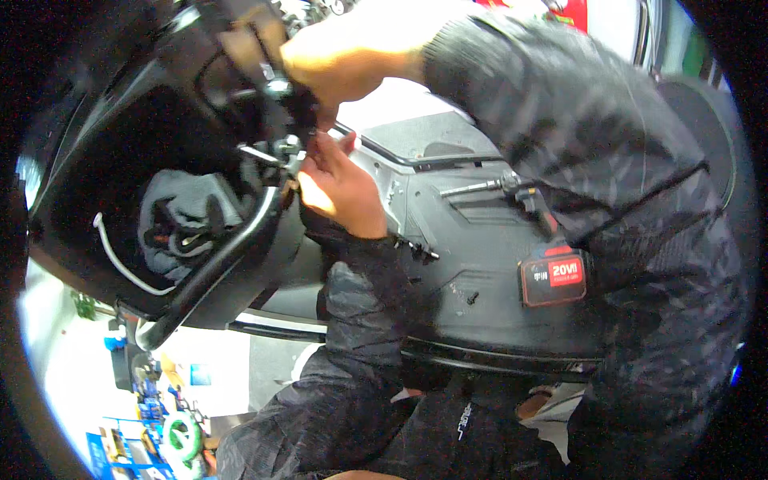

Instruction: The person uses a cordless impact driver to fasten bolts and nuts onto the scooter's front frame near the handlebars. They repeatedly insert fasteners, tighten them with the tool, and adjust components by hand to align parts.

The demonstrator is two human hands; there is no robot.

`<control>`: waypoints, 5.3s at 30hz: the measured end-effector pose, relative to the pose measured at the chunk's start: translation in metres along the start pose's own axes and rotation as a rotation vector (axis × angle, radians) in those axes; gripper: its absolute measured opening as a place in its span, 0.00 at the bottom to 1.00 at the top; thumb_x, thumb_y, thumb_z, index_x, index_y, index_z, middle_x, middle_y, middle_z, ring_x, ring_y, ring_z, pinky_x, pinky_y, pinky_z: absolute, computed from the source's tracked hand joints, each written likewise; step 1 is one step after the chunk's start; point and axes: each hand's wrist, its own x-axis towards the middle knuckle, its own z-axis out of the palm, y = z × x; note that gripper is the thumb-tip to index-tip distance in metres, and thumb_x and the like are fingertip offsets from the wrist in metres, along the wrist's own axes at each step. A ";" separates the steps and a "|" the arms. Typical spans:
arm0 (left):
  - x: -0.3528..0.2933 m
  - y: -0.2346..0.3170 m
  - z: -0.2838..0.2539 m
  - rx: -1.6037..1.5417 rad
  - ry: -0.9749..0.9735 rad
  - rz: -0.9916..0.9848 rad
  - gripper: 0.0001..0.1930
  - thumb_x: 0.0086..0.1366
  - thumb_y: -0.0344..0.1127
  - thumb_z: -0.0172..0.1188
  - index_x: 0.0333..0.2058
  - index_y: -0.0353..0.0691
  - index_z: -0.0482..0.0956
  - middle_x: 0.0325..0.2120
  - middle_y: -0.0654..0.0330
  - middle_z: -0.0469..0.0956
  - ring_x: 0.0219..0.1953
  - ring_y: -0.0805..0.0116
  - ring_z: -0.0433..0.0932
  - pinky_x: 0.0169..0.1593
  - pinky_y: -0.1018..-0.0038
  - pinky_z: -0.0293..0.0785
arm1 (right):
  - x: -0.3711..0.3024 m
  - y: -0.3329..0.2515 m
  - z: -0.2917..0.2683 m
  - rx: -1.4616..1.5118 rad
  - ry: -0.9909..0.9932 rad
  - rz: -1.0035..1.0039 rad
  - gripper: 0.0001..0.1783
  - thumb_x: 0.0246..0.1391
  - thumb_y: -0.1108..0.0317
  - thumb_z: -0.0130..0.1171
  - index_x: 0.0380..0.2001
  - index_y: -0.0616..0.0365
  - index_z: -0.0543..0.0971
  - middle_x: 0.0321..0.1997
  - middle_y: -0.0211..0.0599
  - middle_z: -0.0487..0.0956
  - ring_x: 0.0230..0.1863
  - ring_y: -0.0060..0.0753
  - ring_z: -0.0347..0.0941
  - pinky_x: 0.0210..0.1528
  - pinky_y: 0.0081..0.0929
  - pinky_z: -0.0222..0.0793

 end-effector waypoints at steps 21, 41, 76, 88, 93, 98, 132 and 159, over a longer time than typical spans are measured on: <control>0.001 -0.020 -0.006 -2.032 -0.225 -0.977 0.17 0.69 0.37 0.65 0.53 0.35 0.80 0.49 0.50 0.85 0.51 0.56 0.85 0.58 0.56 0.84 | -0.052 -0.036 0.017 0.512 0.234 0.558 0.15 0.59 0.76 0.65 0.50 0.63 0.80 0.41 0.30 0.83 0.38 0.18 0.76 0.43 0.22 0.75; 0.026 -0.028 -0.005 -1.763 -0.488 -0.700 0.10 0.76 0.33 0.55 0.47 0.31 0.78 0.38 0.55 0.83 0.36 0.66 0.81 0.39 0.75 0.79 | -0.304 -0.199 0.079 0.387 0.020 0.848 0.13 0.58 0.70 0.67 0.44 0.64 0.83 0.45 0.46 0.84 0.42 0.45 0.83 0.47 0.37 0.78; -0.067 -0.011 0.011 -0.970 -0.822 -0.659 0.12 0.77 0.34 0.55 0.52 0.32 0.76 0.37 0.58 0.82 0.36 0.69 0.80 0.42 0.73 0.78 | -0.387 -0.222 0.085 0.465 -0.492 0.959 0.31 0.57 0.43 0.65 0.52 0.58 0.82 0.44 0.41 0.83 0.48 0.39 0.81 0.57 0.39 0.70; -0.045 0.030 -0.027 -1.006 -0.354 -0.483 0.15 0.77 0.42 0.52 0.51 0.35 0.75 0.40 0.55 0.77 0.38 0.60 0.80 0.46 0.65 0.78 | -0.322 -0.210 0.073 0.590 -0.345 0.773 0.22 0.61 0.55 0.65 0.51 0.59 0.81 0.42 0.46 0.83 0.42 0.53 0.82 0.45 0.45 0.77; -0.022 0.033 -0.069 -0.727 -0.474 -0.549 0.12 0.77 0.39 0.54 0.44 0.35 0.78 0.33 0.57 0.81 0.33 0.65 0.82 0.40 0.70 0.79 | -0.311 -0.215 0.082 0.480 -0.299 0.731 0.23 0.62 0.54 0.64 0.53 0.59 0.80 0.41 0.47 0.83 0.43 0.54 0.82 0.45 0.46 0.76; -0.027 0.010 -0.144 -0.288 -1.151 -0.536 0.15 0.77 0.41 0.58 0.52 0.35 0.81 0.38 0.62 0.83 0.37 0.75 0.81 0.42 0.76 0.77 | -0.318 -0.218 0.082 0.377 -0.223 0.766 0.22 0.60 0.56 0.65 0.51 0.60 0.82 0.46 0.49 0.84 0.49 0.54 0.82 0.52 0.45 0.76; -0.093 -0.082 -0.122 0.355 -1.211 0.402 0.14 0.62 0.38 0.69 0.45 0.40 0.83 0.40 0.53 0.81 0.46 0.48 0.80 0.50 0.57 0.78 | -0.241 -0.079 0.166 -0.014 0.199 0.616 0.22 0.57 0.57 0.70 0.51 0.59 0.83 0.51 0.46 0.83 0.55 0.50 0.79 0.57 0.41 0.75; 0.009 -0.043 0.008 -1.965 -0.496 -0.842 0.19 0.73 0.45 0.57 0.54 0.38 0.79 0.49 0.52 0.84 0.48 0.50 0.83 0.56 0.54 0.81 | -0.016 -0.037 -0.033 0.239 -0.201 0.669 0.34 0.52 0.47 0.74 0.47 0.70 0.81 0.41 0.48 0.83 0.43 0.32 0.81 0.46 0.34 0.75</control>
